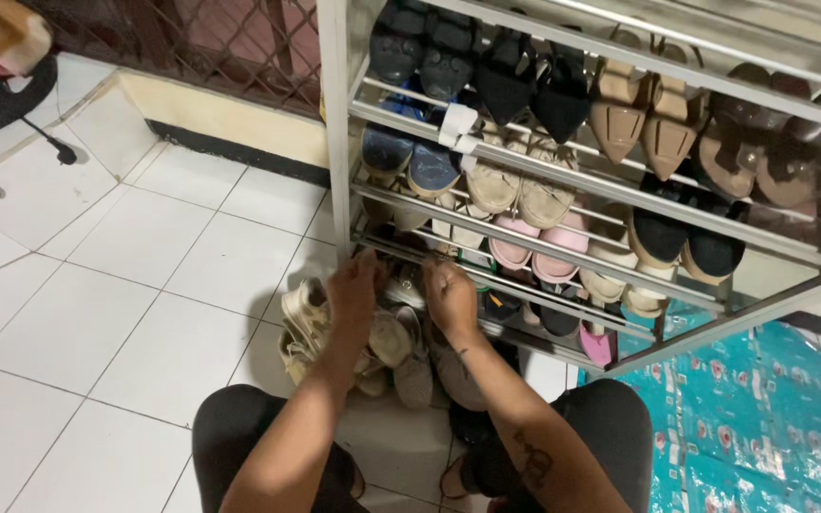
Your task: The person sits on the floor and organizes a shoe rack. They pick up various pairs of shoes, including sneakers, sandals, and flats, from the floor and the shelves, inspect them, and place them back onto the rack in an orderly fashion.
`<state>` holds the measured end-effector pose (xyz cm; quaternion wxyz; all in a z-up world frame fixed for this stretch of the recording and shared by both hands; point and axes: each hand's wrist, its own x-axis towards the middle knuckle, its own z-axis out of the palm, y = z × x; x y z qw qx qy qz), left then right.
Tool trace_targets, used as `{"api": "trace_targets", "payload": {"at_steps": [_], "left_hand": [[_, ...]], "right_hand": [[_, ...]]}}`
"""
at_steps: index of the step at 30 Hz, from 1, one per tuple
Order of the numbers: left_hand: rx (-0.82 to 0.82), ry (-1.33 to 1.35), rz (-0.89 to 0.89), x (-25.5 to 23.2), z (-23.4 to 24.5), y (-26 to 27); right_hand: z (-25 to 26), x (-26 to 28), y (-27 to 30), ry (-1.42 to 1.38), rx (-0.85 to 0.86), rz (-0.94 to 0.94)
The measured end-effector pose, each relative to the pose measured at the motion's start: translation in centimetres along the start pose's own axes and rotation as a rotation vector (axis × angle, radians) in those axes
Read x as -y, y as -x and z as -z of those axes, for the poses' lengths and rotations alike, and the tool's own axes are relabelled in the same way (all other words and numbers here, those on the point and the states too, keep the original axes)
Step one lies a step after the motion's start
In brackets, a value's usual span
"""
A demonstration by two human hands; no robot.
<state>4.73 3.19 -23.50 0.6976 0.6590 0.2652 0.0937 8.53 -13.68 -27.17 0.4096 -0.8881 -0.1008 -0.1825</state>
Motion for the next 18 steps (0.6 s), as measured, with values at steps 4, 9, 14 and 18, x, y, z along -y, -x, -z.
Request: {"api": "trace_targets", "payload": {"at_steps": [4, 9, 14, 18], "left_hand": [[0.050, 0.191, -0.038, -1.3, 0.7, -1.2], [0.067, 0.545, 0.062, 1.6, 1.7, -6.2], [0.112, 0.528, -0.063, 2.8, 1.1, -9.6], [0.113, 0.588, -0.033, 2.7, 0.4, -10.1]], "right_hand": [[0.7, 2.3, -2.4, -0.169, -0.042, 0.010], [-1.5, 1.5, -4.8, -0.284, -0.033, 0.067], [-5.9, -1.3, -8.5, -0.716, 0.045, -0.077], [-7.1, 0.3, -10.7, -0.812, 0.162, -0.435]]}}
